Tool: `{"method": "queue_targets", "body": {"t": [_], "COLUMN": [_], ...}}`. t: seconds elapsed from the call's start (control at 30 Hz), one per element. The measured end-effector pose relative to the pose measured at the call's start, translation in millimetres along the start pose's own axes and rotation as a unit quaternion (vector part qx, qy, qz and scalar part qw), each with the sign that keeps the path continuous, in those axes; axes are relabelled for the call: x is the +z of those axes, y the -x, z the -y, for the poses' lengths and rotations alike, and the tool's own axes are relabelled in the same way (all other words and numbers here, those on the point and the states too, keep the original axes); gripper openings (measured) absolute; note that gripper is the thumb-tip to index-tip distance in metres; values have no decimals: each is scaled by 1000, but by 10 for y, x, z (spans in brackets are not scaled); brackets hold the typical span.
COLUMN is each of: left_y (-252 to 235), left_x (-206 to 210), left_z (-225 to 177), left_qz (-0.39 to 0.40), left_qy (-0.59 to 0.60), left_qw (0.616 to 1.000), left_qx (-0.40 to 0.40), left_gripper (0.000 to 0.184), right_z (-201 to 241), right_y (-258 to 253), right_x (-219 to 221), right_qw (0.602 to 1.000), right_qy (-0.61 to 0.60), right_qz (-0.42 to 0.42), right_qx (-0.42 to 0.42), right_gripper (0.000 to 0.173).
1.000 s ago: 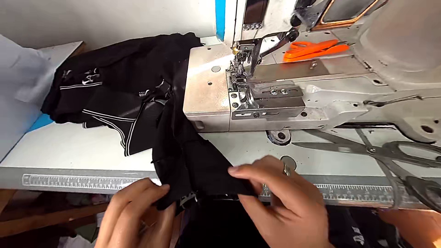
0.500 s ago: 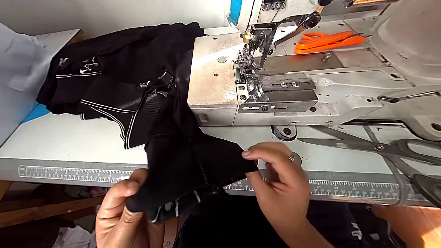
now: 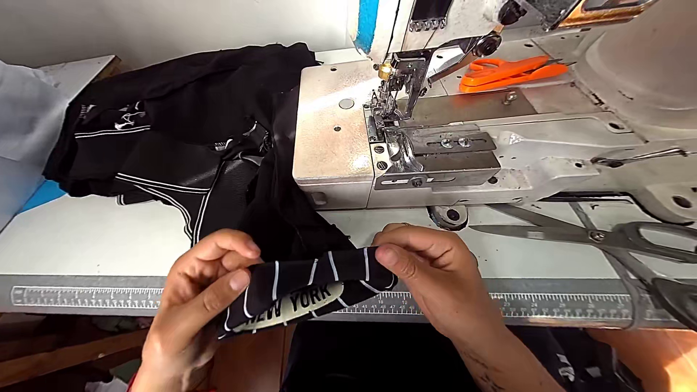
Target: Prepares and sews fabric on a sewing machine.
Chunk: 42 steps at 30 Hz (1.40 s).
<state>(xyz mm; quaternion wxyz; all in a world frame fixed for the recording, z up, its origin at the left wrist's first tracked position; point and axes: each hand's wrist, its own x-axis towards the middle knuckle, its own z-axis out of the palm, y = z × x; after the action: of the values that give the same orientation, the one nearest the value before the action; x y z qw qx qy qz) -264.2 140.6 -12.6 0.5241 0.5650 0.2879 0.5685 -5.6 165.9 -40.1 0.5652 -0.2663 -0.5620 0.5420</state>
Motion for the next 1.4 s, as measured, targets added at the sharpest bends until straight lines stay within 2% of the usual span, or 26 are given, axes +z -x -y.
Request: {"method": "queue_targets", "body": {"t": [0.07,0.13,0.23,0.37,0.47,0.6,0.73,0.9,1.0,1.07,1.13,1.2,1.27,1.33,1.4], "left_y": [-47,-49,-16,34,103,151,172,74,-172,-382,-614,-847,-1048,-1207,-1352], "left_x": [-100,-183,-245,-160,-41,104,157,104,168,314,430,498,567,598,592], "left_z": [-16,-71,-129,-158,-152,-123,-97,91,236,220,168,78,-24,-63,-47], "left_qz": [22,35,19,28,1,-44,-64,-112,-132,-147,-146,-106,-67,-35,-10], "left_qy": [-12,-73,-202,-289,-393,-482,-516,-521,-394,-367,-432,-529,-610,-658,-684], "left_qw": [1000,997,979,957,919,872,850,826,877,882,840,773,717,692,691], "left_qx": [3,-1,-10,12,39,73,89,186,242,256,294,332,331,295,234], "left_gripper": [13,12,17,29,35,28,21,19,24,23,22,21,20,21,23], "right_z": [-8,-11,-37,-67,-100,-130,-153,-180,-196,-142,-51,30,92,149,183], "right_y": [-1,-1,-2,-3,0,22,59,109,133,127,108,73,46,24,-13], "right_x": [-3,-9,-16,-15,-3,27,90,187,272,334,353,314,259,207,174], "right_qw": [999,997,991,983,977,958,946,948,947,953,968,982,992,996,997], "right_qy": [33,74,121,151,176,251,287,284,283,269,229,181,127,75,54], "right_qz": [-4,-14,-15,14,24,-6,-33,-44,-48,-37,-28,-21,-13,1,-3], "right_qx": [-9,-29,-62,-98,-119,-141,-145,-141,-142,-134,-101,-55,-3,37,51], "right_gripper": [17,15,14,17,19,20,18,17,17,20,21,22,22,22,24]}}
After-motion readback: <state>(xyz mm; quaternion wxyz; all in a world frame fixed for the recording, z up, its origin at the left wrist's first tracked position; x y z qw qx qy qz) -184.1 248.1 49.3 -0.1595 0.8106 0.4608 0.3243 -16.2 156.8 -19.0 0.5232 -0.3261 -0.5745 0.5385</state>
